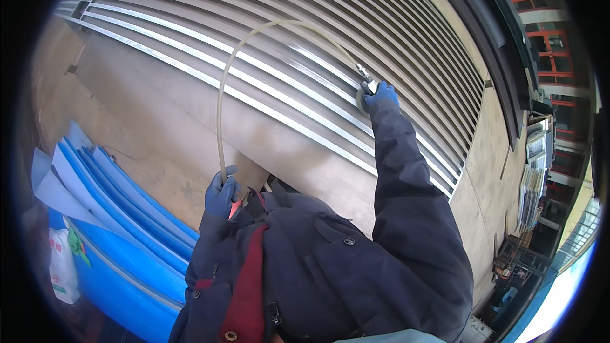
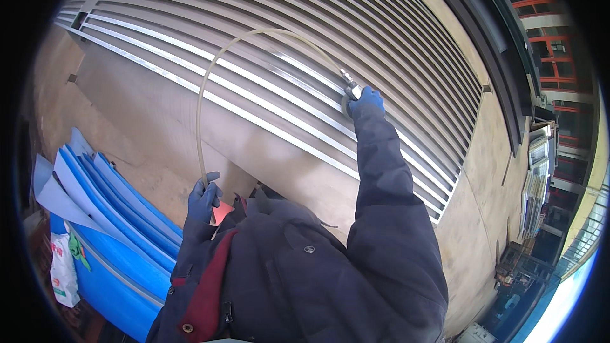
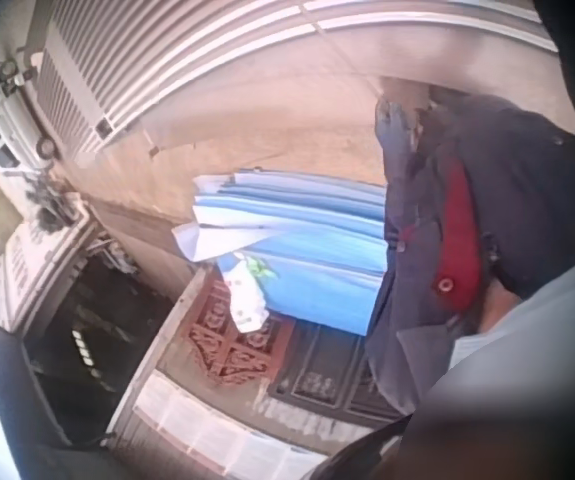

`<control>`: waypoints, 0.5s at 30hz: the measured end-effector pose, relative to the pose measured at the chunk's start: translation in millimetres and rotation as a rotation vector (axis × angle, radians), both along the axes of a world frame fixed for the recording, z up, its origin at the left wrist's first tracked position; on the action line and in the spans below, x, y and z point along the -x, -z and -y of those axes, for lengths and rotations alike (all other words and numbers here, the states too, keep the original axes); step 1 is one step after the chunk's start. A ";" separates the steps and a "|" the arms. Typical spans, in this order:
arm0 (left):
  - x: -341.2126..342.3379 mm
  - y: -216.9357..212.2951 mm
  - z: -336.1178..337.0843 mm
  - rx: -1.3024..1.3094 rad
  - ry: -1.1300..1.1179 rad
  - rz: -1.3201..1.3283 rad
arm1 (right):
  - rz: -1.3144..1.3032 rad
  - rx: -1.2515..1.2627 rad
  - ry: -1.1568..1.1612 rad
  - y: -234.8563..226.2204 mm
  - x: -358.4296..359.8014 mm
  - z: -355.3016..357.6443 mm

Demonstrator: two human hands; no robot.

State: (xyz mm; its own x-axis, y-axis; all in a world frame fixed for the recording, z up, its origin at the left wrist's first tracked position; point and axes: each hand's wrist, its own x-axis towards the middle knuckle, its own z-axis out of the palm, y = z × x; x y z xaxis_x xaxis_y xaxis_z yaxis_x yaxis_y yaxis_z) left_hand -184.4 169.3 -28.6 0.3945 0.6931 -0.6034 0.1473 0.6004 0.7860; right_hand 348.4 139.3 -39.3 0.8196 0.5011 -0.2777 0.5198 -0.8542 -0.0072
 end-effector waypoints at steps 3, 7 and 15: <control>-1.8 0.3 6.7 0.039 0.015 -0.024 | -0.011 -0.053 0.024 -3.0 -6.1 33.7; -0.4 1.6 11.1 0.075 -0.056 0.008 | -0.012 -0.047 -0.043 0.3 15.2 6.4; 20.7 -12.2 12.6 0.030 -0.184 -0.125 | -0.027 -0.058 -0.185 7.7 83.7 -173.5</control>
